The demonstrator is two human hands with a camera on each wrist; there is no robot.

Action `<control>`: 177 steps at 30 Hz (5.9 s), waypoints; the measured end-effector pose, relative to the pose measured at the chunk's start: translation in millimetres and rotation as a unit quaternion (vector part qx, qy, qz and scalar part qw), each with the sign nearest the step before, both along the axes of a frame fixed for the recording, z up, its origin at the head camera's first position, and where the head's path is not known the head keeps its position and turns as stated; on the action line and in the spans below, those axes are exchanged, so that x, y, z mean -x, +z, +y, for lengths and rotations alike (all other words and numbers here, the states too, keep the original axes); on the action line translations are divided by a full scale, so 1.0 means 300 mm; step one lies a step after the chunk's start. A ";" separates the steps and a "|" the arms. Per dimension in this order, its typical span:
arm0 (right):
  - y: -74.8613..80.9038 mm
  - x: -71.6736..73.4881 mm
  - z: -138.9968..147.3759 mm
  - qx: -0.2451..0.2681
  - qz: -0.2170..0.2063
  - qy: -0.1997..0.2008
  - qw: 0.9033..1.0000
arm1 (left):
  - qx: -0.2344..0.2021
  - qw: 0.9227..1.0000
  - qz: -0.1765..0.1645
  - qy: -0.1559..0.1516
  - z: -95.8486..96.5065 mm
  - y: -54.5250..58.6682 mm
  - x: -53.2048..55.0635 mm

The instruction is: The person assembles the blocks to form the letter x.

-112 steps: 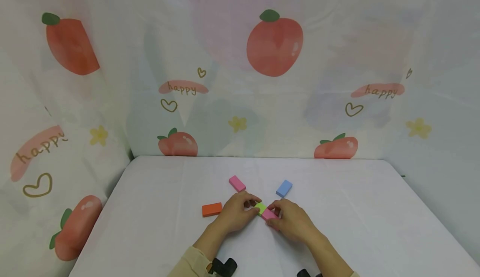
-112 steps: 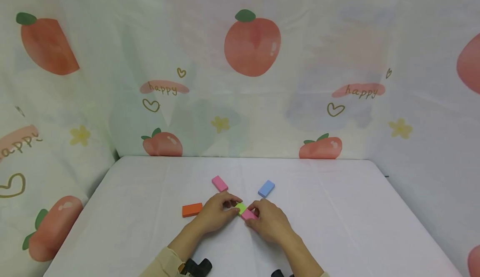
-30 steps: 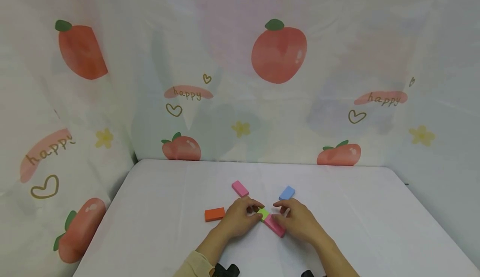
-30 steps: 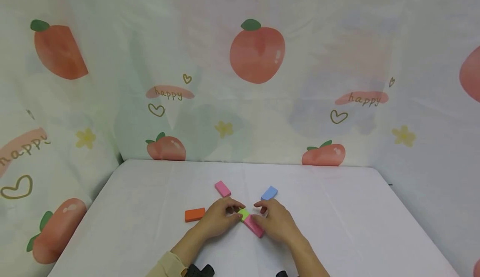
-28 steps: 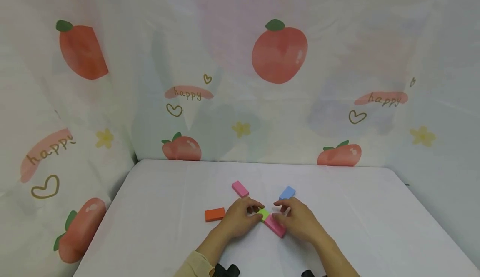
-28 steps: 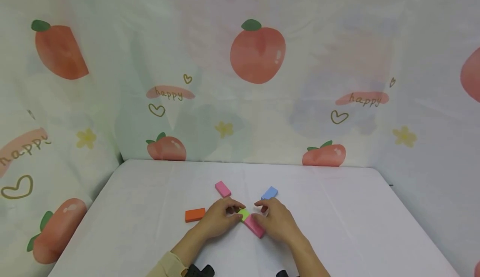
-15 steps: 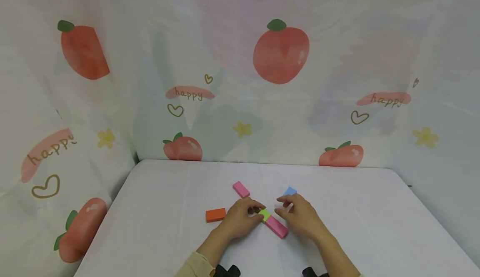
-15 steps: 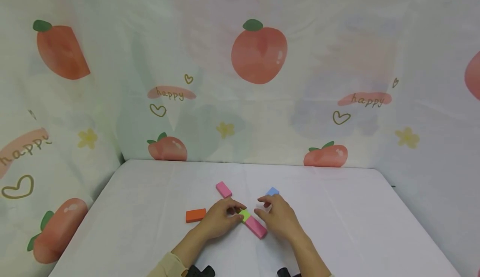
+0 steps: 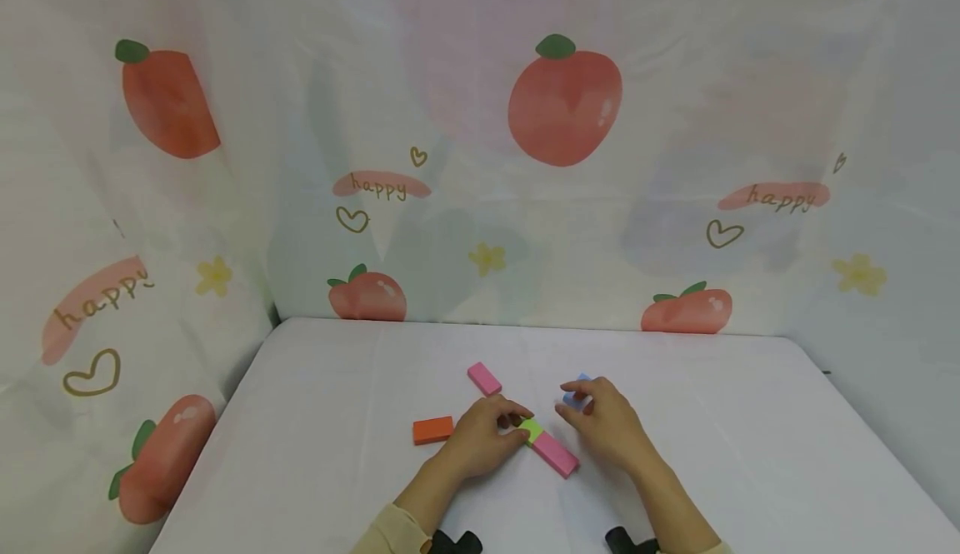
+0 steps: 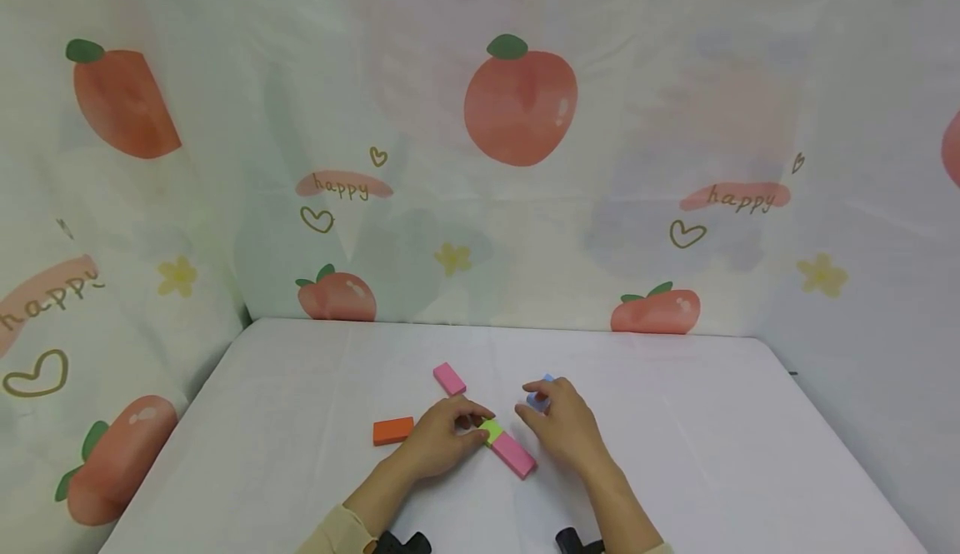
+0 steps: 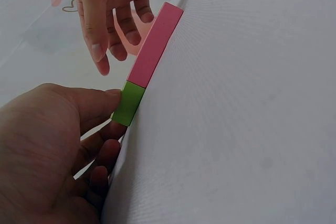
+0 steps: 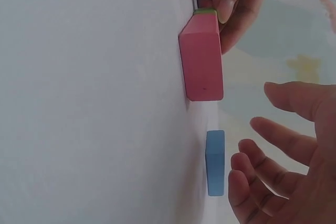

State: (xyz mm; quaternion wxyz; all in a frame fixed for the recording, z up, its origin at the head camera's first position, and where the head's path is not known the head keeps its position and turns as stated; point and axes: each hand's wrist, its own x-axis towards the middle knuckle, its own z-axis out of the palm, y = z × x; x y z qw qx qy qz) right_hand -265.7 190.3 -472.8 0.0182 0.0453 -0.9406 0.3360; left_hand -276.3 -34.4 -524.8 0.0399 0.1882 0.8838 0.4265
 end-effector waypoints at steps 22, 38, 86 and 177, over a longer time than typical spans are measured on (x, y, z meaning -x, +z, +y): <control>-0.014 0.064 0.028 0.012 0.011 -0.036 0.999 | 0.003 1.000 -0.001 0.003 0.002 0.006 -0.001; -0.053 0.089 0.068 0.019 0.013 -0.056 0.998 | -0.005 1.000 0.014 -0.006 0.002 0.014 -0.007; -0.098 0.089 0.062 0.031 0.007 -0.054 0.998 | 0.000 1.000 0.013 0.010 0.001 0.017 -0.020; -0.094 0.090 0.045 0.029 0.009 -0.035 0.999 | 0.015 1.000 -0.004 0.019 0.007 0.014 -0.014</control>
